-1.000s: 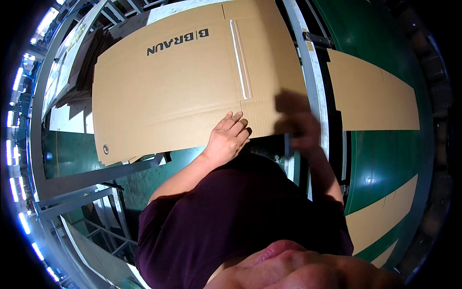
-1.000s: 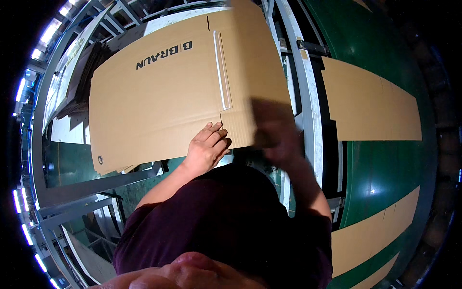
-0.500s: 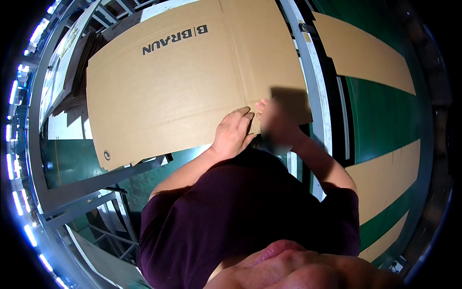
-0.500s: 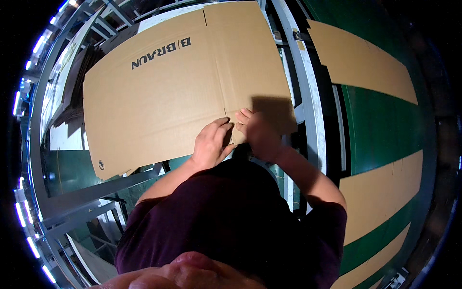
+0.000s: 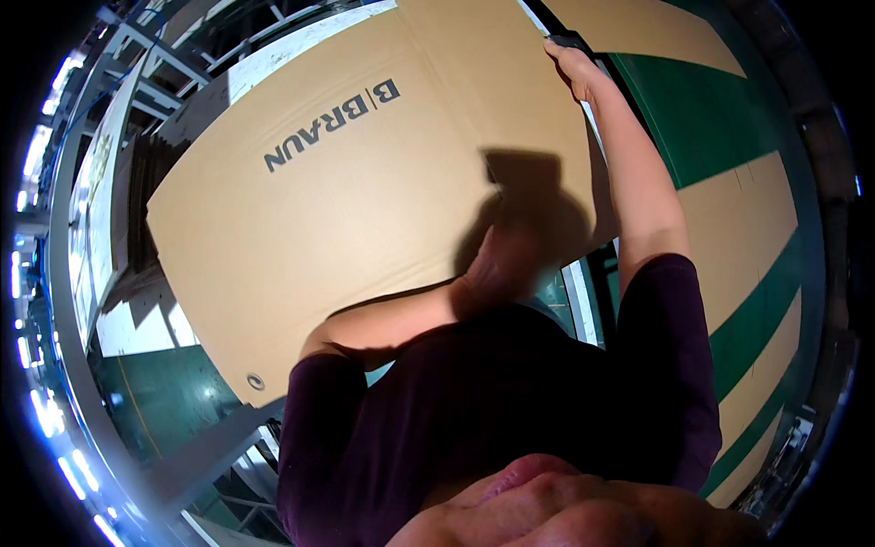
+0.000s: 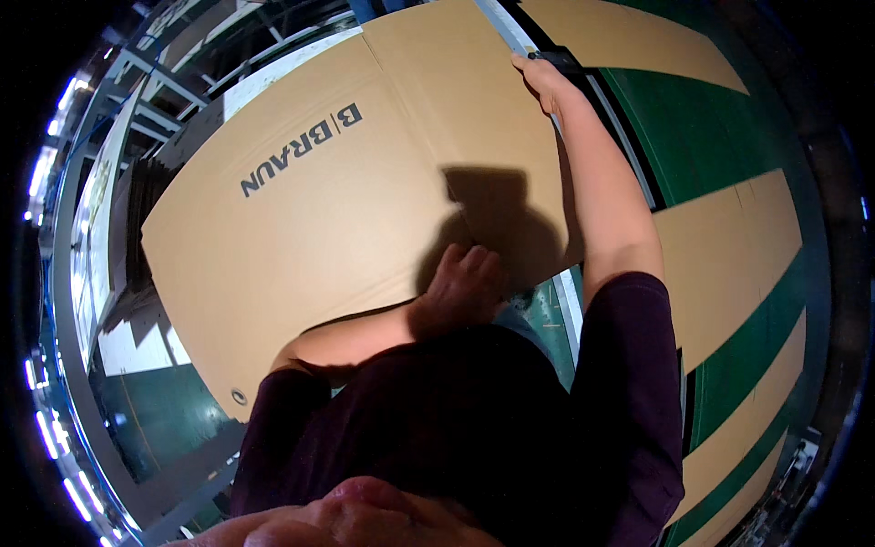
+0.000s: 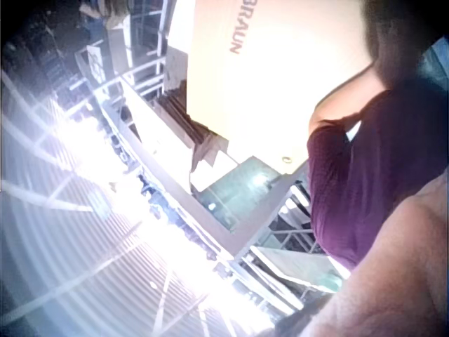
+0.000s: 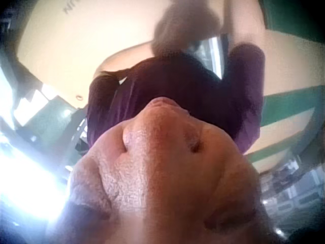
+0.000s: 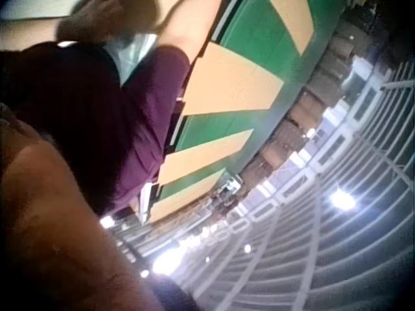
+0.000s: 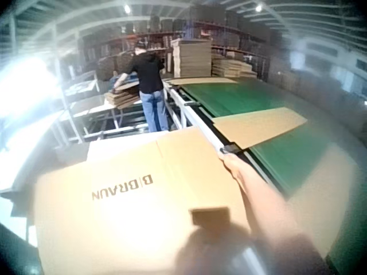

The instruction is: The person assembles flat cardboard boxes by folding the flaps and securing them with white plastic strapping. They repeatedly pick up flat sheets, fold the sides, and fasten the strapping to form the box structure.

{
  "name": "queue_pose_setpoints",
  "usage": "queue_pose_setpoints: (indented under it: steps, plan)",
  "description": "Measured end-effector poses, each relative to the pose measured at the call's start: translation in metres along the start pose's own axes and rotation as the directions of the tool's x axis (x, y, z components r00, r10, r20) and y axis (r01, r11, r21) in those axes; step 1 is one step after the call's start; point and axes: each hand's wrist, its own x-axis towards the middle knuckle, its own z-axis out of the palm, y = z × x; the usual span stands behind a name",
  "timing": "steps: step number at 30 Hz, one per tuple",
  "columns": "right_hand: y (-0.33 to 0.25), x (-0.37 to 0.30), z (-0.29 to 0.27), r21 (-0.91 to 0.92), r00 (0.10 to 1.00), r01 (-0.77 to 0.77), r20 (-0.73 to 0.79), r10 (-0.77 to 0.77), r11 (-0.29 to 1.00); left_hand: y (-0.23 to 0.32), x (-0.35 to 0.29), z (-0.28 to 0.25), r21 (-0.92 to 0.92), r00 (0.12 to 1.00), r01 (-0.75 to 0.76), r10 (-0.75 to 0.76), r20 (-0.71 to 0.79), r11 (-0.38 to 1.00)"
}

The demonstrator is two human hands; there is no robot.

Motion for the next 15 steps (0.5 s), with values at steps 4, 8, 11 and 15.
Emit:
queue_pose_setpoints:
  steps: [4,8,11,15]
  plan:
    - [0.015,0.012,0.017,-0.734,0.9,0.158,-0.168,-0.403,0.66,0.001,0.018,0.002,-0.014,0.978,0.121,-0.117,0.174,0.993]
    - [-0.007,-0.035,0.06,-0.757,0.83,-0.114,-0.429,-0.357,0.644,-0.01,0.018,-0.014,0.007,0.984,-0.012,0.01,0.175,1.0]
    - [0.008,-0.03,0.056,-0.775,0.833,-0.089,-0.402,-0.38,0.626,-0.005,0.019,0.0,-0.117,0.962,0.154,-0.122,0.244,0.981]
    - [0.038,-0.028,0.035,-0.795,0.829,0.126,-0.245,-0.504,0.594,-0.006,0.009,0.016,-0.092,0.995,0.061,-0.054,0.079,0.994]
